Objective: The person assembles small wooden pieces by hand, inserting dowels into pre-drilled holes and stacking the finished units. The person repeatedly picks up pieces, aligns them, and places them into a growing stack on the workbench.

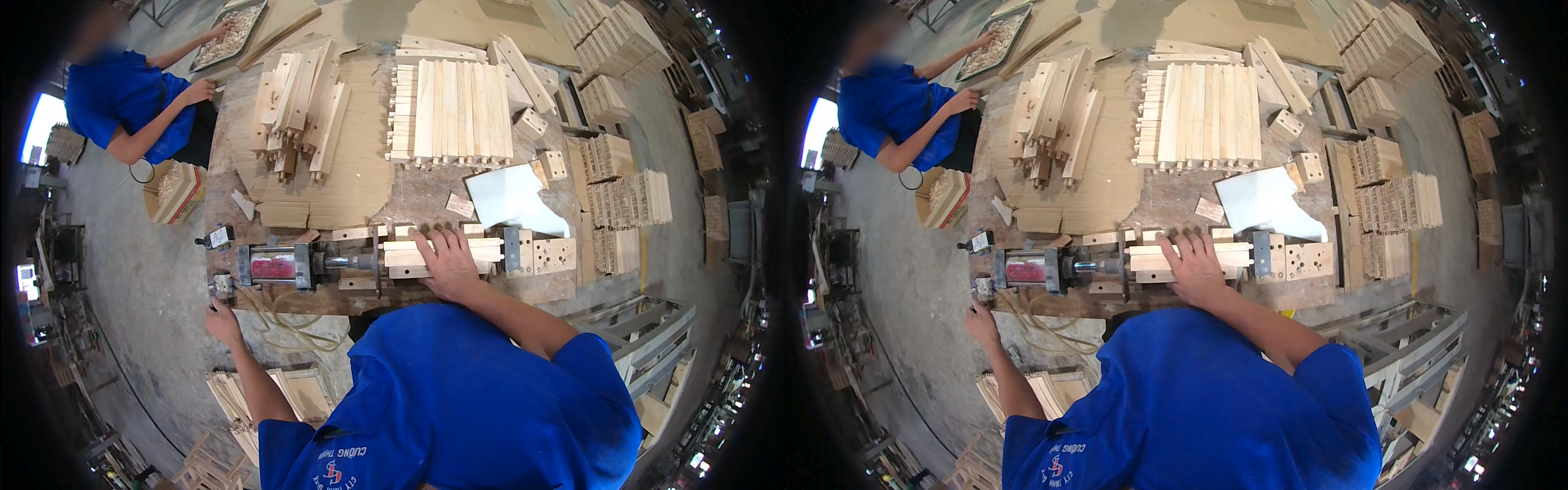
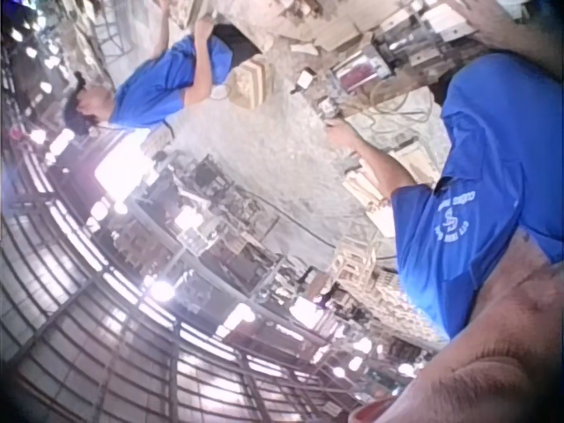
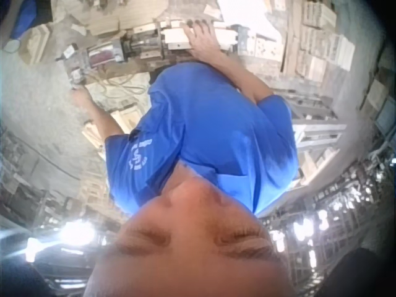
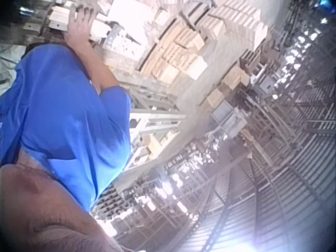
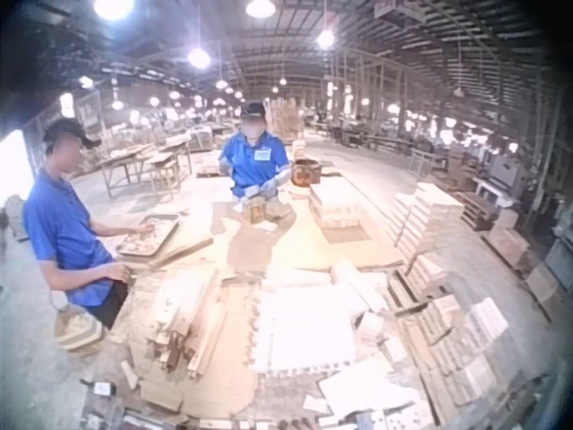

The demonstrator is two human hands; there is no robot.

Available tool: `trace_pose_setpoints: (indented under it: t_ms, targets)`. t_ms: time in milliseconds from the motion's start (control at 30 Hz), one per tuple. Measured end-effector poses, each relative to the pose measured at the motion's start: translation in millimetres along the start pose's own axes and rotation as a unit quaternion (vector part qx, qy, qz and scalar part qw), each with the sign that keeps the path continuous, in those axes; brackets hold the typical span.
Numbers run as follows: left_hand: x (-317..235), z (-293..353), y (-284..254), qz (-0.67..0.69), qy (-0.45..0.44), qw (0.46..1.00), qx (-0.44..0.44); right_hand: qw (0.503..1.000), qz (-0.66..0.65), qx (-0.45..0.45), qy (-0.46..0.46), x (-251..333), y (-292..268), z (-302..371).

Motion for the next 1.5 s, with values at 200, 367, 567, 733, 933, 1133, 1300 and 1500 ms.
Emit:
trace_pose_setpoints:
  t_ms: [200,367,567,733,933,1133,1300,1500]
  targets:
    - [23.1,16.2,18.6,0.423,-0.297,0.856,0.031,0.992,-0.078,0.100,-0.002,-22.9,-17.6,-4.1]
    - [23.6,19.9,18.9,0.402,-0.284,0.870,0.041,0.989,0.001,0.148,-0.010,-30.9,-31.9,-8.9]
    - [23.3,17.5,14.1,0.361,-0.247,0.899,0.033,0.992,-0.015,0.111,-0.051,-32.5,-41.2,-14.4]
    - [20.4,16.1,8.0,0.346,-0.241,0.906,0.028,0.988,-0.150,-0.012,-0.046,-30.2,-77.7,-12.5]
    - [-14.9,22.8,-11.6,0.308,-0.194,0.923,-0.122,0.959,-0.197,-0.184,-0.082,-19.7,-97.3,-17.3]
    - [-4.9,59.7,-7.5,0.346,-0.306,0.882,-0.095,0.937,-0.245,-0.229,-0.094,-9.2,-114.8,-24.6]
    - [-8.2,79.1,-14.3,0.359,-0.302,0.877,-0.100,0.893,-0.376,-0.244,-0.049,-16.0,-109.6,-33.4]
    - [-15.7,106.0,-4.9,0.439,-0.346,0.826,-0.072,0.542,-0.818,-0.159,0.110,-33.2,-122.1,-70.3]
Point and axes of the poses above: each hand's wrist, its own z-axis away from the middle knuckle, its own y-axis out of the palm, x = y × z, the point moved 4 cm from there along -z, towards the middle knuckle, and after that the axes turned 5 degrees about z, right-handed, at the moved point
